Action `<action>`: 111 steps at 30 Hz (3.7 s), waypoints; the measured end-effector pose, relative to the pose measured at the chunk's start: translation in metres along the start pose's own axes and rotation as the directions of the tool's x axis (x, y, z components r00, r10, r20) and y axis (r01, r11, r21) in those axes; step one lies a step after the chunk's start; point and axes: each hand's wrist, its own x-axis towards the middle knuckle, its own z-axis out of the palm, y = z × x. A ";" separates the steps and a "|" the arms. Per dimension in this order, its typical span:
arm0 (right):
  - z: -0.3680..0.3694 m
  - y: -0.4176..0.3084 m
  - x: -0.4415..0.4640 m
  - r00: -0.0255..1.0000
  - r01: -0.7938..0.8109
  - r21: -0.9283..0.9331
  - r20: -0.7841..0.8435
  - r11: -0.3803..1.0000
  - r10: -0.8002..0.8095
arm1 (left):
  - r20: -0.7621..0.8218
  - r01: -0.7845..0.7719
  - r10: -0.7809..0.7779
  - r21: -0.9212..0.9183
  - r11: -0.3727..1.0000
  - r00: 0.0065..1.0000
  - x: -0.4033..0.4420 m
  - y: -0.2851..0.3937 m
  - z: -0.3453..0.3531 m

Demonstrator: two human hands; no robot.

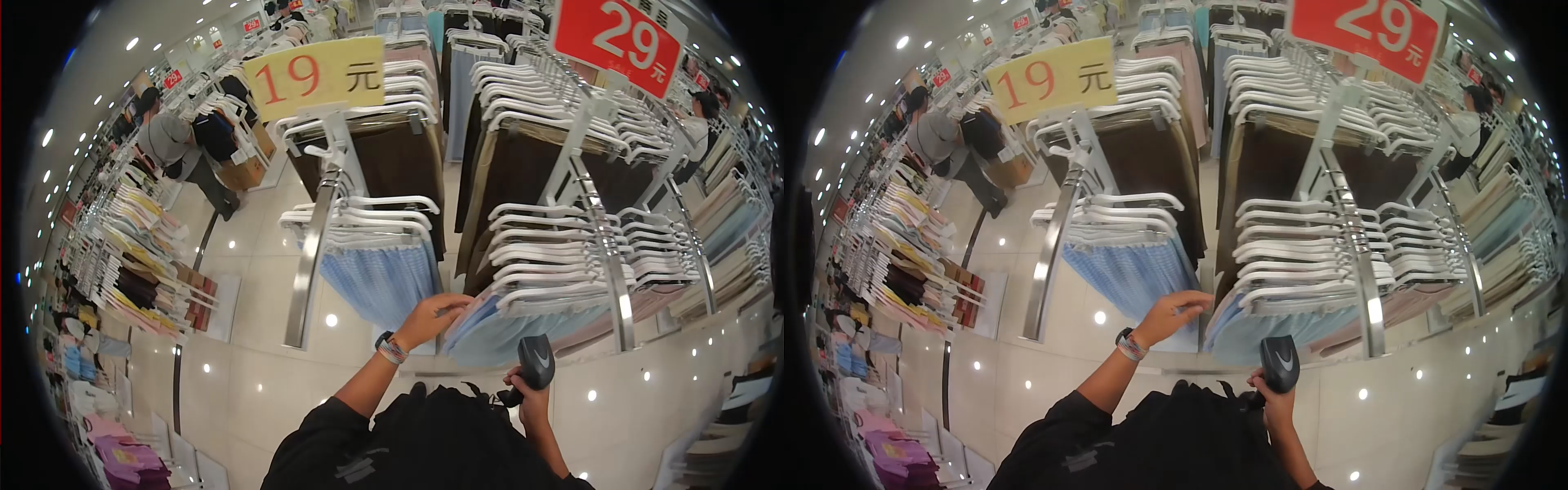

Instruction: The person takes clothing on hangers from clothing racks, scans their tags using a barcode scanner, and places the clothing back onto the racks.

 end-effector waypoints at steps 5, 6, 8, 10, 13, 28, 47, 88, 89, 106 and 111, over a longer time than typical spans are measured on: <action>0.055 0.008 -0.007 1.000 0.008 -0.027 0.013 1.000 -0.008 | -0.288 0.127 -0.130 -0.027 0.991 0.949 -0.034 -0.034 -0.081; 0.063 0.012 -0.009 1.000 0.010 -0.026 0.006 1.000 -0.010 | -0.281 0.127 -0.130 -0.029 0.992 0.951 -0.040 -0.039 -0.099; 0.076 0.021 -0.014 1.000 0.006 -0.061 0.017 0.998 -0.005 | -0.462 0.153 -0.132 0.008 0.988 0.877 -0.050 -0.048 -0.137; 0.087 0.026 -0.019 1.000 0.010 -0.096 0.019 0.995 -0.008 | -0.520 0.022 -0.059 -0.077 0.997 0.852 -0.060 -0.072 -0.176; 0.103 0.028 -0.026 1.000 0.001 -0.141 0.003 0.990 -0.001 | -0.596 -0.108 -0.006 -0.154 0.982 0.803 -0.057 -0.032 -0.192; 0.125 0.032 -0.036 0.999 0.033 -0.247 -0.024 0.968 -0.040 | -0.355 -0.112 -0.156 -0.628 0.770 0.922 -0.010 -0.032 -0.205; 0.052 0.037 -0.047 0.980 0.051 -0.094 -0.185 0.994 -0.068 | -0.577 -0.209 -0.138 -0.493 0.844 0.805 0.009 0.009 -0.156; -0.002 0.049 -0.069 0.948 0.116 -0.335 0.318 0.935 -0.004 | -0.545 -0.097 -0.070 -0.272 0.958 0.836 -0.217 0.160 0.000; 0.006 0.054 -0.077 0.953 0.136 -0.334 0.302 0.933 -0.031 | -0.542 -0.090 -0.066 -0.257 0.962 0.838 -0.226 0.161 -0.002; 0.047 0.052 -0.243 0.977 0.201 -0.178 0.103 0.963 -0.185 | -0.202 -0.085 -0.089 -0.715 0.694 0.975 -0.301 0.180 0.013; 0.030 0.052 -0.262 0.962 0.273 -0.120 0.004 0.955 -0.275 | -0.259 -0.096 -0.125 -0.697 0.711 0.958 -0.290 0.191 0.028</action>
